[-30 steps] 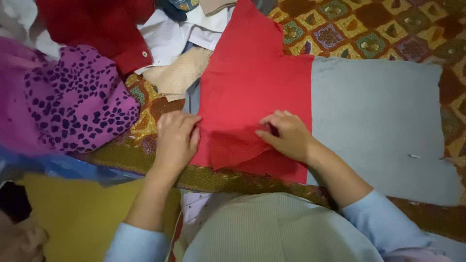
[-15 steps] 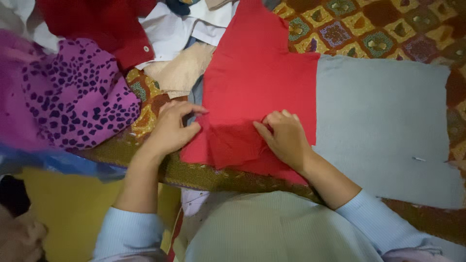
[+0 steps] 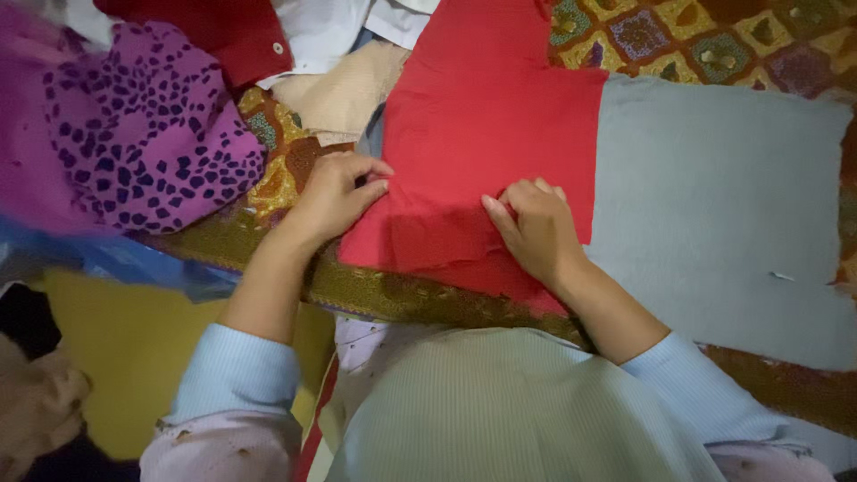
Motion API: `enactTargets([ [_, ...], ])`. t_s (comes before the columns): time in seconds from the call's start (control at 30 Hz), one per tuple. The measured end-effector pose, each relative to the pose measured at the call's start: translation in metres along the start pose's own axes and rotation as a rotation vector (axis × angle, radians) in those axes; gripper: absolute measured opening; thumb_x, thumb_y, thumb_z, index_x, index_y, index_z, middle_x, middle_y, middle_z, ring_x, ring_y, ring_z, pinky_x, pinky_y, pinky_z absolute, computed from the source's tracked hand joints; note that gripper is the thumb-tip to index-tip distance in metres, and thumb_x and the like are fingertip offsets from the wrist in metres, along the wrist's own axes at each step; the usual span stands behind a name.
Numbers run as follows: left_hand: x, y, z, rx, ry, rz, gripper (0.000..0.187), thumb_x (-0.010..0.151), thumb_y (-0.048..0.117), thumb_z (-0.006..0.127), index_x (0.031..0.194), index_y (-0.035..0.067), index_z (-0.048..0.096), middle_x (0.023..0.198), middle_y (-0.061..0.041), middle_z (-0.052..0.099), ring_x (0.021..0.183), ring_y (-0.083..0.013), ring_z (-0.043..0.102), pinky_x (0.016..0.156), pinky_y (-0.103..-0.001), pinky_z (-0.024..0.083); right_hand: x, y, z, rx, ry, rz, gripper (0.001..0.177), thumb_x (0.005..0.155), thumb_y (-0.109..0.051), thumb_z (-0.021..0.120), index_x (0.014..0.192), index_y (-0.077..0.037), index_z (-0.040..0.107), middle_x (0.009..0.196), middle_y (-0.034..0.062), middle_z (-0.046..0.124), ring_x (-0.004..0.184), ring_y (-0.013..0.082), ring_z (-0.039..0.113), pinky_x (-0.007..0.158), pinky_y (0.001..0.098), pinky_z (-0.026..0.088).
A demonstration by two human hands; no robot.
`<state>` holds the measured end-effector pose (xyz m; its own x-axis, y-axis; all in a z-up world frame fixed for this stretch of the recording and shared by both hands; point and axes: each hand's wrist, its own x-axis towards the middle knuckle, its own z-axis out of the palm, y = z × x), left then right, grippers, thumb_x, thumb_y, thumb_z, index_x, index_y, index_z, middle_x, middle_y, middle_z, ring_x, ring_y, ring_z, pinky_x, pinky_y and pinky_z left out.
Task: The person folds a black hoodie, then a red and grey t-shirt, and finally a blue t-shirt on a patterned bedspread. Each garment is smoothed, folded in half, and stacked neatly.
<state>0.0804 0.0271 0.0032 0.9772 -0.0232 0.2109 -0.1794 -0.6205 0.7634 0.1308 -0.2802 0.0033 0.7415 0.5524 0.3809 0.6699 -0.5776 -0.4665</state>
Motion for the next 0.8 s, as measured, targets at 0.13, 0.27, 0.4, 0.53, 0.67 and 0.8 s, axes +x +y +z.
enactTargets([
  [0.13,0.001,0.011,-0.001,0.148,0.079,-0.012,0.02,0.096,0.023,0.071,0.099,0.004,0.073,0.092,-0.018,0.073,0.085,-0.0353,0.072,0.076,-0.045,0.054,-0.002,-0.005,0.0,-0.057,0.059,-0.011,0.028,0.098,-0.025,0.072,0.079,-0.006,0.065,0.08,0.0129,0.066,0.078,0.0347,0.06,0.073,0.048,0.043],
  [0.27,-0.019,0.046,-0.005,0.603,0.33,-0.015,0.025,0.098,0.026,0.071,0.089,0.004,0.071,0.077,-0.02,0.068,0.075,-0.0417,0.066,0.074,-0.054,0.048,-0.003,-0.006,-0.002,-0.019,0.075,-0.037,0.029,0.095,-0.027,0.074,0.082,-0.003,0.064,0.081,0.015,0.066,0.078,0.0362,0.061,0.073,0.0481,0.044],
  [0.4,-0.049,0.077,0.013,0.508,0.231,-0.21,0.041,0.095,0.041,0.073,0.078,0.004,0.07,0.075,-0.02,0.069,0.073,-0.0407,0.066,0.07,-0.054,0.046,0.0,-0.008,-0.001,-0.02,0.043,0.013,0.031,0.096,-0.026,0.075,0.081,-0.003,0.063,0.081,0.0159,0.066,0.079,0.0374,0.063,0.074,0.0486,0.046],
  [0.53,-0.053,0.079,0.052,0.463,0.467,-0.064,0.032,0.081,0.034,0.079,0.084,0.003,0.07,0.081,-0.017,0.069,0.073,-0.0346,0.066,0.067,-0.047,0.05,0.0,-0.013,0.001,0.022,0.061,-0.043,0.029,0.093,-0.024,0.075,0.083,-0.001,0.062,0.082,0.0194,0.066,0.078,0.0415,0.063,0.071,0.0477,0.048],
  [0.67,-0.046,0.068,0.066,0.017,0.523,-0.351,0.023,0.086,0.014,0.079,0.095,0.001,0.063,0.08,-0.016,0.068,0.068,-0.0268,0.063,0.064,-0.039,0.052,-0.001,-0.019,-0.002,0.104,-0.03,0.183,0.032,0.095,-0.026,0.074,0.088,0.001,0.059,0.086,0.0211,0.067,0.082,0.0402,0.065,0.072,0.0461,0.051],
  [0.8,-0.044,0.068,0.055,-0.103,0.503,-0.374,0.034,0.081,-0.002,0.064,0.115,0.001,0.059,0.102,-0.014,0.074,0.062,-0.0253,0.061,0.059,-0.036,0.051,0.0,-0.028,-0.007,-0.014,0.037,0.134,0.021,0.095,-0.02,0.071,0.103,-0.002,0.064,0.097,0.0197,0.069,0.092,0.0397,0.066,0.08,0.0481,0.053],
])
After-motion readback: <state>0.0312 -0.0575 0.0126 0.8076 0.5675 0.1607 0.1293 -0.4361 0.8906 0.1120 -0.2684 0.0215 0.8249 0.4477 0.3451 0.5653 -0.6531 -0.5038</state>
